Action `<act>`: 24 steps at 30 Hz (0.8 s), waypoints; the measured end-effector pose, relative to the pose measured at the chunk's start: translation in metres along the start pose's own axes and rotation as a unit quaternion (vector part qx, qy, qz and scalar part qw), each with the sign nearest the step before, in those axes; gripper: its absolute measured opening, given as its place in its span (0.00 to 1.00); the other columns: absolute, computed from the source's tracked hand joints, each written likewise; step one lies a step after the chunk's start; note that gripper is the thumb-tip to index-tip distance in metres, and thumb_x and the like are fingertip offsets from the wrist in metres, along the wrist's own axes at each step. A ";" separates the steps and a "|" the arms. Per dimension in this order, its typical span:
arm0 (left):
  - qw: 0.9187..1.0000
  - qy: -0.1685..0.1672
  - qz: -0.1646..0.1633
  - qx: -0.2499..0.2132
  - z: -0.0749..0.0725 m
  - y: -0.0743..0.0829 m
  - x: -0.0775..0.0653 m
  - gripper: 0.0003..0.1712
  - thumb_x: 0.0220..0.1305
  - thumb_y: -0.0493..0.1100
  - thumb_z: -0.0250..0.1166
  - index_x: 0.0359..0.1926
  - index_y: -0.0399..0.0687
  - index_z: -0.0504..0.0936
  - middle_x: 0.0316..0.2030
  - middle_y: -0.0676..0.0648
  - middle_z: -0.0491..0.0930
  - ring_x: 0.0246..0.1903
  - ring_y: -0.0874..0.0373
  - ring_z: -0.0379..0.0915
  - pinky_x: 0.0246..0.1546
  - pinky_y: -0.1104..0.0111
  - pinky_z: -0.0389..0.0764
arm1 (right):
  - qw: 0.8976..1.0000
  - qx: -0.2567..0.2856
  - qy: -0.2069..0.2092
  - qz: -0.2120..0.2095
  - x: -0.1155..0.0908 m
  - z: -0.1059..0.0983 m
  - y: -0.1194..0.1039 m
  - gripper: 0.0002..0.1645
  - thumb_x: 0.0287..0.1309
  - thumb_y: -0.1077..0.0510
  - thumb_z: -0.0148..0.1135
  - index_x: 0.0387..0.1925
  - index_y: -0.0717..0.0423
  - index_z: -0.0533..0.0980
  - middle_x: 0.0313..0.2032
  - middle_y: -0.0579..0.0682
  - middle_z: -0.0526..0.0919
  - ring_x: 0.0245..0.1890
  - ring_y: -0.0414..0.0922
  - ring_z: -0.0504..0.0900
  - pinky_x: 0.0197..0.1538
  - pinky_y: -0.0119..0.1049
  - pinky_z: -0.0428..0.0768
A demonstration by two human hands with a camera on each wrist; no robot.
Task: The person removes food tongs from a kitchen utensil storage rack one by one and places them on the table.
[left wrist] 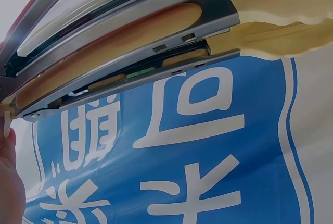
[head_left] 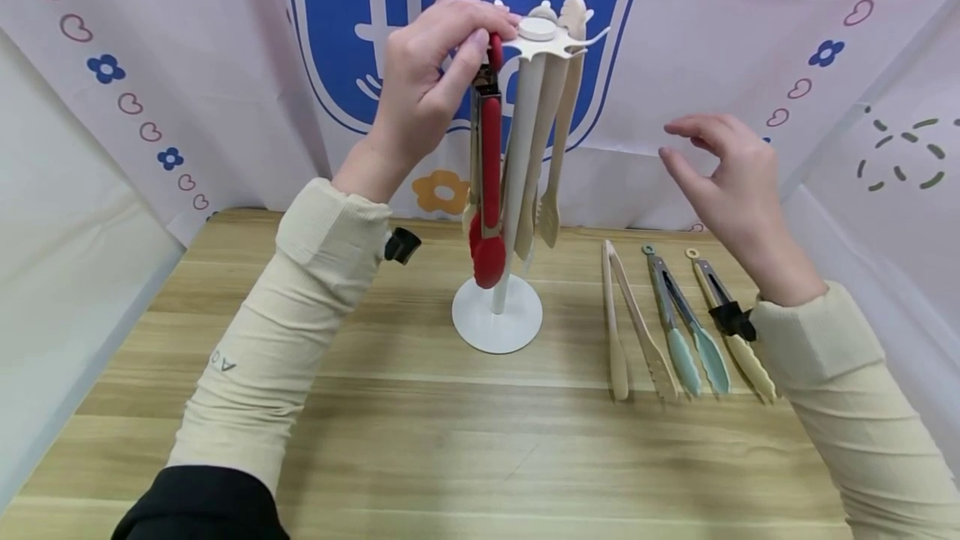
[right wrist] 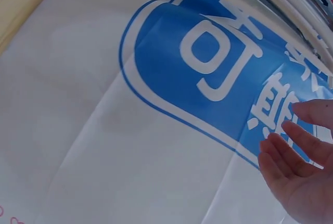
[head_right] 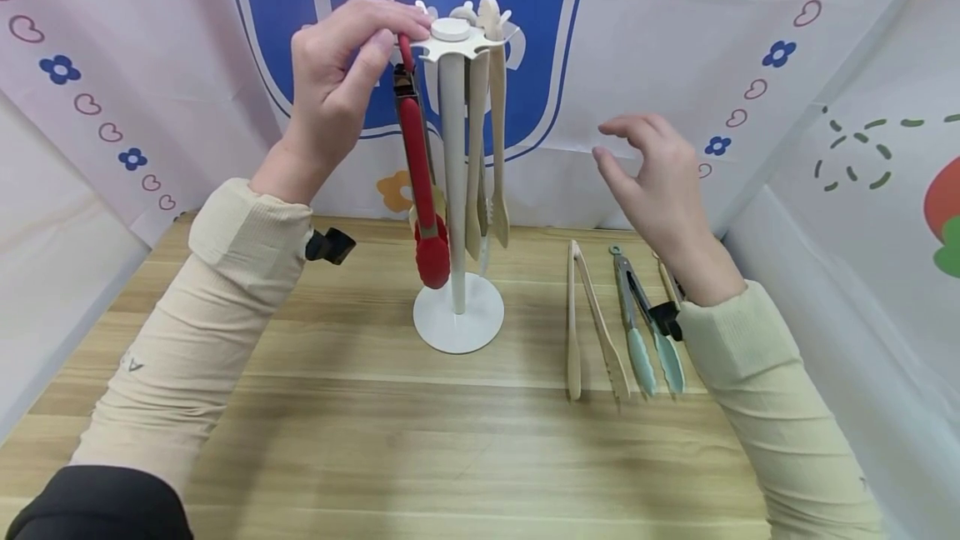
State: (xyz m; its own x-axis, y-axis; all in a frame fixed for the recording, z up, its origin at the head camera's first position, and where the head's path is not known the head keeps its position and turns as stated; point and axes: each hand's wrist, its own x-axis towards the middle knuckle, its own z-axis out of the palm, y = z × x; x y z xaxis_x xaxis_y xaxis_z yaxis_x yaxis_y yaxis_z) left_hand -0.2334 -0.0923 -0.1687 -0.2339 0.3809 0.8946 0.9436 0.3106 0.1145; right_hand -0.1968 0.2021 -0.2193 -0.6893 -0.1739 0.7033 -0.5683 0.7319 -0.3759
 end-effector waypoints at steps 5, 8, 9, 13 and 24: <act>1.000 0.000 -0.002 0.000 0.000 0.000 -0.001 0.14 0.62 0.32 0.47 0.41 0.31 0.78 0.43 0.37 0.79 0.50 0.50 0.72 0.55 0.72 0.67 | 0.999 0.020 0.032 -0.025 0.009 0.001 -0.013 0.12 0.53 0.64 0.60 0.40 0.65 0.79 0.42 0.56 0.81 0.44 0.48 0.77 0.51 0.23 0.71; 1.000 0.001 0.001 -0.001 0.000 -0.001 0.000 0.14 0.61 0.32 0.47 0.40 0.31 0.78 0.43 0.37 0.79 0.50 0.50 0.72 0.55 0.71 0.67 | 0.998 0.027 0.045 -0.030 0.013 0.001 -0.019 0.12 0.53 0.64 0.61 0.40 0.65 0.79 0.42 0.55 0.81 0.44 0.47 0.77 0.52 0.25 0.72; 1.000 0.001 0.002 -0.001 0.000 -0.001 0.000 0.14 0.61 0.32 0.47 0.40 0.31 0.78 0.43 0.37 0.79 0.50 0.50 0.72 0.55 0.71 0.66 | 0.998 0.030 0.050 -0.031 0.015 0.001 -0.022 0.12 0.53 0.64 0.61 0.40 0.64 0.79 0.42 0.54 0.81 0.44 0.46 0.77 0.52 0.25 0.72; 1.000 0.001 0.002 -0.002 0.000 0.000 0.000 0.14 0.61 0.31 0.47 0.40 0.31 0.78 0.43 0.37 0.79 0.50 0.49 0.72 0.55 0.71 0.67 | 0.996 0.033 0.058 -0.056 0.020 0.000 -0.029 0.12 0.54 0.63 0.60 0.41 0.64 0.79 0.43 0.54 0.81 0.45 0.46 0.77 0.52 0.26 0.72; 1.000 0.005 0.001 -0.002 0.000 0.000 0.000 0.14 0.61 0.31 0.47 0.40 0.31 0.78 0.43 0.37 0.79 0.49 0.49 0.72 0.55 0.71 0.67 | 0.989 0.083 0.101 -0.065 0.034 0.001 -0.057 0.11 0.51 0.68 0.62 0.39 0.67 0.78 0.41 0.55 0.81 0.45 0.44 0.77 0.53 0.29 0.72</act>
State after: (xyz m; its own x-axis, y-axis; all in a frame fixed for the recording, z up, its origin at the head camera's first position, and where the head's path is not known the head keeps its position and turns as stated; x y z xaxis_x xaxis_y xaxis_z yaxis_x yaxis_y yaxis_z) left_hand -0.2333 -0.0919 -0.1685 -0.2297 0.3727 0.8991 0.9448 0.3072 0.1140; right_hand -0.1880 0.1536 -0.1751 -0.5109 -0.1129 0.8522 -0.7246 0.5900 -0.3562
